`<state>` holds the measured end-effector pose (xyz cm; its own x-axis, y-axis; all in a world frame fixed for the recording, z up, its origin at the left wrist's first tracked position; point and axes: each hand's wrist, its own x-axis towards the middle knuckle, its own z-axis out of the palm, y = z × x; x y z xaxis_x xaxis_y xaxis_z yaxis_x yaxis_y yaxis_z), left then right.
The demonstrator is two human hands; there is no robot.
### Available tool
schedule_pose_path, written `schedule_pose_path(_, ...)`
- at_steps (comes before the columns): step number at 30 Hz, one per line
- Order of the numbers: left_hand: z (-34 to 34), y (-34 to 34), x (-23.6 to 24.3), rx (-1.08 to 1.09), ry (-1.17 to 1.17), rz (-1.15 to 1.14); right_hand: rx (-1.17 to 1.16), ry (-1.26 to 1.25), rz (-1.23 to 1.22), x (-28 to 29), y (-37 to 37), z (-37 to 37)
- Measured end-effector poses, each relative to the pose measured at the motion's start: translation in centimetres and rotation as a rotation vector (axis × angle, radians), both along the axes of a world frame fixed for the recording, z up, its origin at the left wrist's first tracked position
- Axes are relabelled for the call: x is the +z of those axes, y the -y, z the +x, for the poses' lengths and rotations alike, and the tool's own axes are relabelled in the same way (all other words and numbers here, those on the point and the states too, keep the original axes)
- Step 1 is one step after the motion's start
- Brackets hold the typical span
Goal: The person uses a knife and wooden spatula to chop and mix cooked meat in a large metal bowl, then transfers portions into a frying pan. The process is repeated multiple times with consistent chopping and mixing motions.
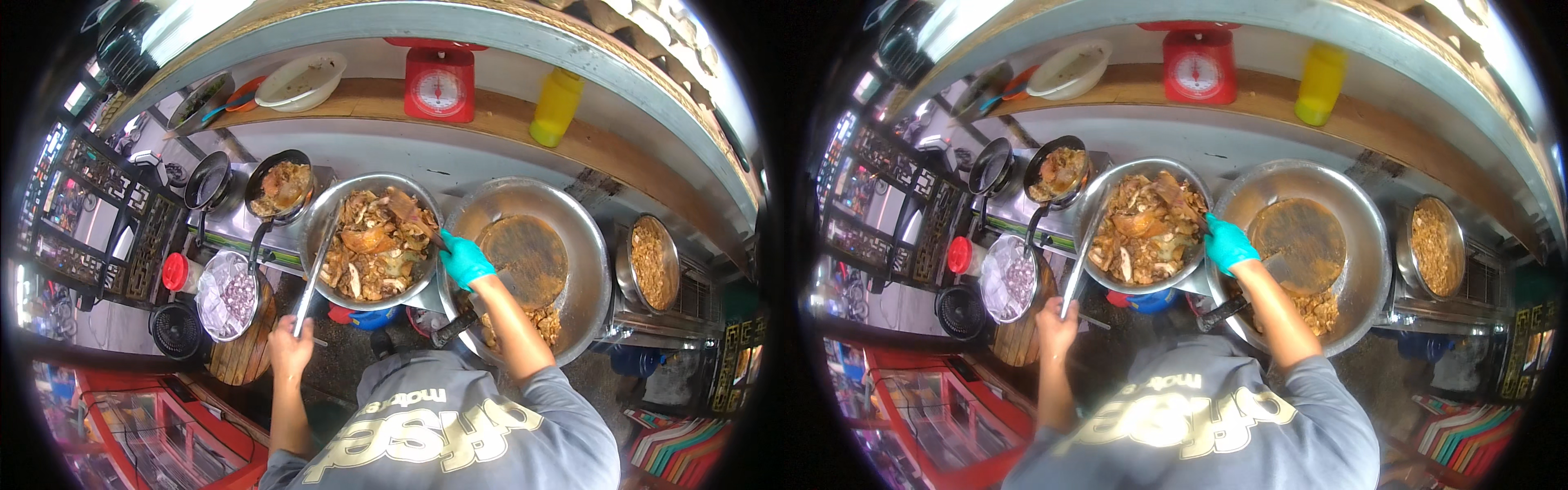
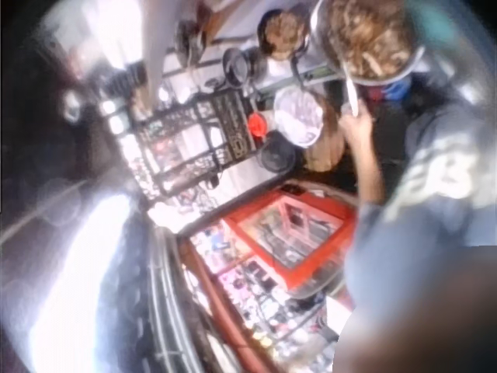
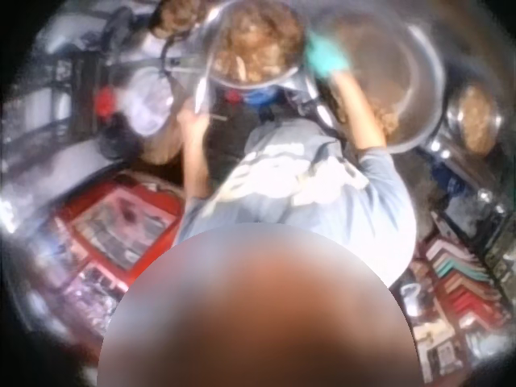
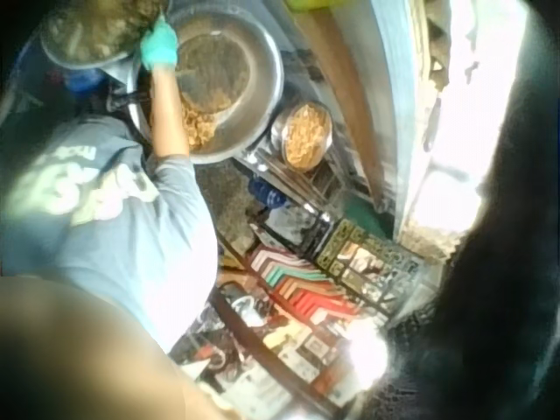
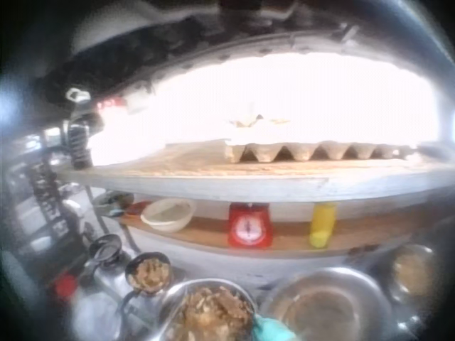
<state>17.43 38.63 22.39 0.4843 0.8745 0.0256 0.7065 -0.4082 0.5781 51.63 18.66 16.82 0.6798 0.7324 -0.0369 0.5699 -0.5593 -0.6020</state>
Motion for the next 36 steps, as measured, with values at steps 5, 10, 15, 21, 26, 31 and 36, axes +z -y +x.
schedule_pose_path(5,-3.2,-0.1,5.1,-0.102,-0.211,0.047,0.032,-0.052,-0.097,0.7,4.5,-1.4)
schedule_pose_path(10,-1.7,-0.5,5.1,-0.187,-0.349,-0.173,0.002,0.076,-0.142,-2.3,0.1,-2.4)
schedule_pose_path(15,-0.7,-1.1,1.8,-0.091,-0.320,-0.192,0.034,0.133,-0.196,-3.8,-3.0,-3.4)
schedule_pose_path(21,-2.6,1.0,-3.4,-0.007,-0.145,-0.205,0.080,0.139,-0.180,-4.0,-3.2,-3.1)
schedule_pose_path(26,-0.1,2.5,-5.9,0.027,0.052,-0.146,0.179,0.148,-0.147,-5.0,-3.0,-3.3)
schedule_pose_path(31,-0.4,3.1,-1.7,-0.026,-0.139,0.059,0.218,0.090,-0.185,-4.2,-2.6,-4.6)
schedule_pose_path(36,-1.0,2.8,3.5,-0.013,-0.363,0.118,0.447,0.015,-0.185,-1.9,-2.8,-9.4)
